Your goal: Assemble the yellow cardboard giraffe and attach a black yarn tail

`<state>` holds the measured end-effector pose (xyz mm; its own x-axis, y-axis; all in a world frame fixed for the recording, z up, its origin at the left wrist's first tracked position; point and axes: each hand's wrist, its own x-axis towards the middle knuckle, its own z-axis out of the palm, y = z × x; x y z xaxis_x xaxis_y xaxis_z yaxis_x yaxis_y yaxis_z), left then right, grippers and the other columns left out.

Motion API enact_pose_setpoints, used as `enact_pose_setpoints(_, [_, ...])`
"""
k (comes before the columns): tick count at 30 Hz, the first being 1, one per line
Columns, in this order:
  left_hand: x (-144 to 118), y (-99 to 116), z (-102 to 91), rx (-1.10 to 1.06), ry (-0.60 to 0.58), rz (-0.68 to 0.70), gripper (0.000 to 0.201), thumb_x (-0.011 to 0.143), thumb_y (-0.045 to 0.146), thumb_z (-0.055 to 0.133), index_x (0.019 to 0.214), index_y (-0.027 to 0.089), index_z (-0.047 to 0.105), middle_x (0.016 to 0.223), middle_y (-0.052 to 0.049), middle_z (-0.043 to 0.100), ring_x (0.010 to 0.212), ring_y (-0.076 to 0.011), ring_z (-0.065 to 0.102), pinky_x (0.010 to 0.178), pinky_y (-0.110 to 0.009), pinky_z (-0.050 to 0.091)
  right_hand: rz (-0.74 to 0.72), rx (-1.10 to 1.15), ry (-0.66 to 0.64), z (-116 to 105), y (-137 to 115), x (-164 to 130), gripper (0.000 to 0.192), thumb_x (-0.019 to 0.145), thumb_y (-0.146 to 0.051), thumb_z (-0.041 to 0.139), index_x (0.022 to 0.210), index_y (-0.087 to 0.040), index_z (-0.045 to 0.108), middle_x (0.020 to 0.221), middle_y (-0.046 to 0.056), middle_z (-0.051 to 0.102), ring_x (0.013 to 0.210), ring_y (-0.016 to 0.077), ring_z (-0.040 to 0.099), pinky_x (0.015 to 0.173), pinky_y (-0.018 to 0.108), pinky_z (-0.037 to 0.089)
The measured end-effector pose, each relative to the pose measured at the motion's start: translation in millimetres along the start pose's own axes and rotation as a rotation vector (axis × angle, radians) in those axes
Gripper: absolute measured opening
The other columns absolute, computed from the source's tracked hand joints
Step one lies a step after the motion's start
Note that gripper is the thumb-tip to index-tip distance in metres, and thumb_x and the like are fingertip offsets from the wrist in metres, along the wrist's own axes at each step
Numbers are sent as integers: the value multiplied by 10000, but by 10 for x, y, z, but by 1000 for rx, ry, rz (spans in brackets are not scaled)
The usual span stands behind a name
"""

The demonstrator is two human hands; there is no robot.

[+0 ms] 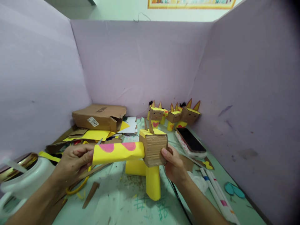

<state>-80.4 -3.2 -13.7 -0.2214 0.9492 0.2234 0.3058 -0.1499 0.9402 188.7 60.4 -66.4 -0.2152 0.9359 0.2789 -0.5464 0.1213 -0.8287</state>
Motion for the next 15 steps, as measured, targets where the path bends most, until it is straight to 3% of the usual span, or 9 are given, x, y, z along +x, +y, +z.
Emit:
enact_pose_setpoints(3, [42,36,-75,-39,-131,39,118,644,274,662,669,183,734,616,-31,664,630,-192,580,628,-305,462,37,39,-16,-6,7,-7,392,669,-338,663,1039,-211,645,1061,58,673,1006,277,589,876,375,449])
enact_pose_setpoints(6, [87,55,-144,-22,-180,70,103,628,248,673,658,176,740,612,-35,669,640,-199,589,667,-327,467,61,64,-24,-6,2,-15,389,675,-336,656,1043,-211,644,1047,58,678,990,276,598,861,375,459])
enact_pose_setpoints(9, [90,34,-146,-114,-106,26,85,598,248,701,596,164,715,498,3,597,474,-106,509,518,-230,438,50,64,3,-6,-10,-14,391,665,-344,664,1032,-211,646,1035,60,682,992,281,596,872,387,452])
enact_pose_setpoints(11, [62,-3,-110,-212,-37,-38,121,610,282,713,617,163,696,397,44,493,359,-38,377,386,-145,312,13,44,27,-7,-16,-8,402,656,-348,672,1034,-212,642,1039,59,680,1019,283,581,896,389,435])
enact_pose_setpoints(15, [-11,-109,-26,-412,17,-199,228,582,348,766,681,173,657,368,81,430,298,3,251,322,-100,172,-49,2,2,-10,-3,2,495,655,-353,681,1121,-211,594,1063,65,671,1080,292,542,930,400,408])
